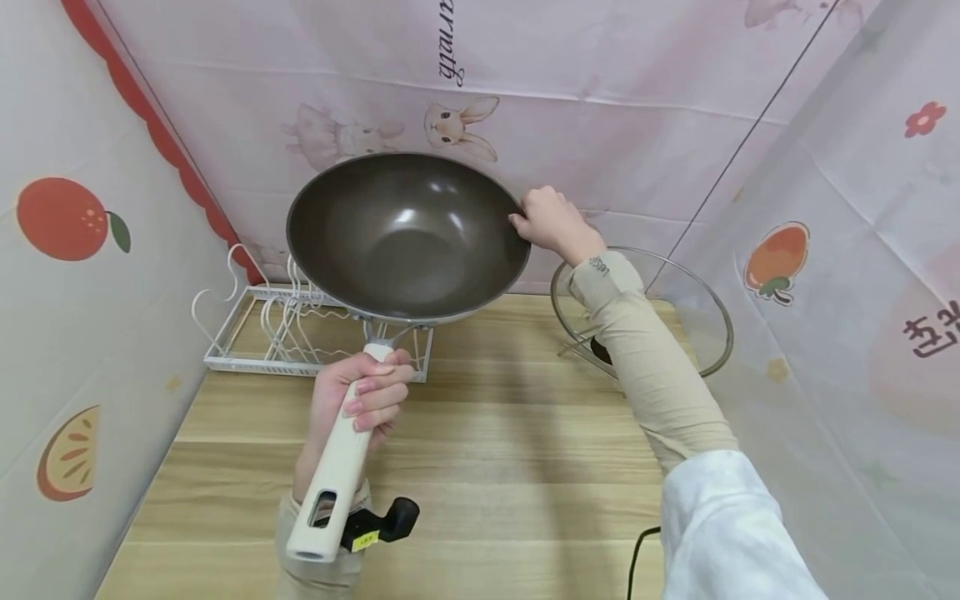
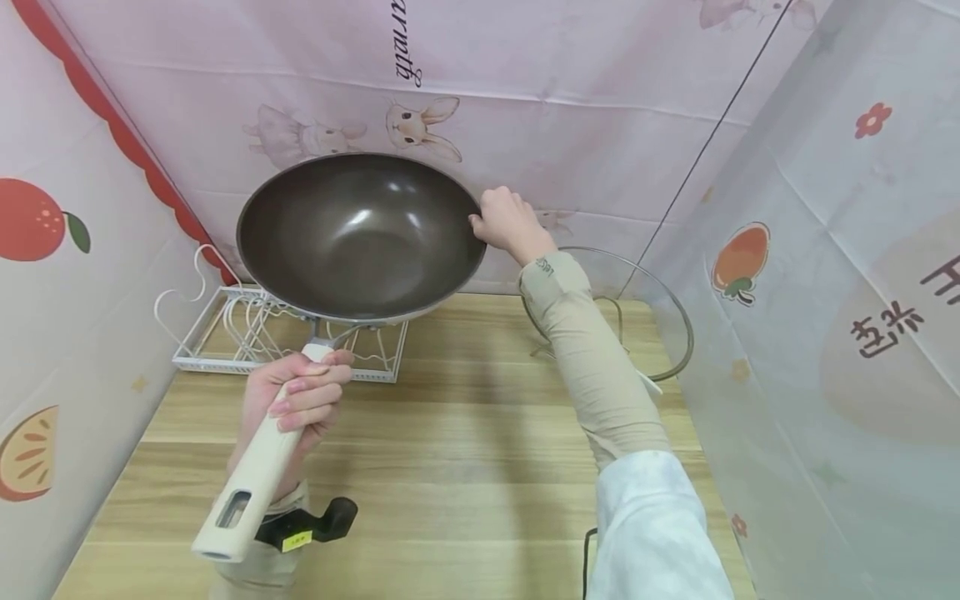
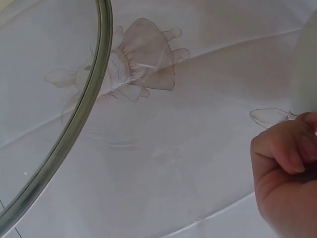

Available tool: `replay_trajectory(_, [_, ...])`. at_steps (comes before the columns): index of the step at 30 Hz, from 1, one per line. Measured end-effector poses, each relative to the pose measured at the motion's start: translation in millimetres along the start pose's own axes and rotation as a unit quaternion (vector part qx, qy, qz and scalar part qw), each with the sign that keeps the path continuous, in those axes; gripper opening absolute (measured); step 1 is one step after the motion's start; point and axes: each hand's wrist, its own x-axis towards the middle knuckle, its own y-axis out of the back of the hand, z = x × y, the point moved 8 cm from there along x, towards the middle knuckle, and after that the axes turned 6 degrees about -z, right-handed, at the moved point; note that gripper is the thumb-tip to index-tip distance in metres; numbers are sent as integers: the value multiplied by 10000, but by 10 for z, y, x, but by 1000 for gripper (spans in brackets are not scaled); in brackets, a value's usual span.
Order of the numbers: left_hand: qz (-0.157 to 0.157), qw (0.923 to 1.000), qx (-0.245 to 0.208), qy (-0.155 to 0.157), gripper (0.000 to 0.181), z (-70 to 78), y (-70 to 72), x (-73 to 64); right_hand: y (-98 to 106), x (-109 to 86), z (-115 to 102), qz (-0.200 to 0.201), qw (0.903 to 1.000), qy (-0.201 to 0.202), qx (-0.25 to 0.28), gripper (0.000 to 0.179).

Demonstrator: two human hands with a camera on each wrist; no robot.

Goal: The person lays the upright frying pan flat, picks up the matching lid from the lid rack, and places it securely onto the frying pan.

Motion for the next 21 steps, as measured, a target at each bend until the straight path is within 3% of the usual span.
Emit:
replay_trajectory(9, [-32, 9994, 180, 297, 11, -24, -52, 45, 25, -21, 50, 412, 9962, 174, 749, 40])
replay_trajectory(15, [-7, 9923, 1054, 655, 16, 11, -56, 56, -11, -115, 197, 639, 9817, -67, 1795, 40])
replay_trajectory(21, [273, 9756, 1998, 864, 22, 125, -51, 40, -10, -243, 296, 766, 9689, -351, 2326, 38])
